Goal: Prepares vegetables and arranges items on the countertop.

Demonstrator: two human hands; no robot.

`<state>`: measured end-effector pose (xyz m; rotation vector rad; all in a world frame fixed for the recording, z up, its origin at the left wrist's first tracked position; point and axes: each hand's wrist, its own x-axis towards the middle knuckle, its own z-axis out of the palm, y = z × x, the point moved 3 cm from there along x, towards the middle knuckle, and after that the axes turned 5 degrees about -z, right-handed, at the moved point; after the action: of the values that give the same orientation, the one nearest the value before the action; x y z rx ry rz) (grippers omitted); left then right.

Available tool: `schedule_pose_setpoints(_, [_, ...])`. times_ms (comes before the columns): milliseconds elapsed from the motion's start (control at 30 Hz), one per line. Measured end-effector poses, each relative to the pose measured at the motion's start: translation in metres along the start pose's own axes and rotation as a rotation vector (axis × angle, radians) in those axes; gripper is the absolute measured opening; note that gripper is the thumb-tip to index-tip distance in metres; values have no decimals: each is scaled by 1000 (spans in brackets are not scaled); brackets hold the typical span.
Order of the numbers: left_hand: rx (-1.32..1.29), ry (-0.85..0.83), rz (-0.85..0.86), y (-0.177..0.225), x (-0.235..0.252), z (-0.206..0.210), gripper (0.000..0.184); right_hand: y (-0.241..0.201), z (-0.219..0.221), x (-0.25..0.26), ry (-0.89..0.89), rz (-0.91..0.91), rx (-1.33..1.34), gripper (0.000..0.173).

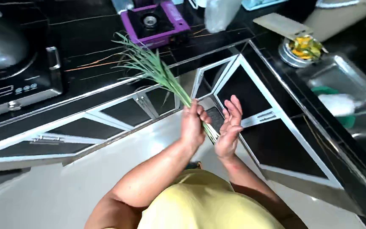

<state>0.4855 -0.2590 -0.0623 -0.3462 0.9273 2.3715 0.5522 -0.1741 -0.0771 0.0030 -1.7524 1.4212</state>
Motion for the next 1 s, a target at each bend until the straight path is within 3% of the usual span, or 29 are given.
schedule_pose_setpoints(100, [98, -111, -52, -53, -13, 34, 23, 5, -28, -1, 60, 30, -3, 72])
schedule_pose_setpoints(167, [188, -170, -72, -70, -14, 41, 25, 10, -53, -2, 2, 154, 42, 75])
schedule_pose_setpoints(300, [415, -328, -141, -93, -24, 38, 38, 16, -90, 2, -87, 612, 245, 50])
schedule_pose_setpoints(400, [475, -470, -162, -101, -28, 33, 42, 15, -98, 11, -160, 703, 368, 35])
schedule_pose_setpoints(533, [589, -503, -126, -84, -24, 21, 42, 6, -88, 18, -203, 774, 379, 25])
schedule_pose_setpoints(767, [684, -455, 54, -51, -18, 8, 38, -8, -51, 20, -37, 900, 339, 21])
schedule_pose_setpoints(1000, [692, -382, 173, -29, -7, -12, 28, -5, -12, 19, 76, 886, 316, 19])
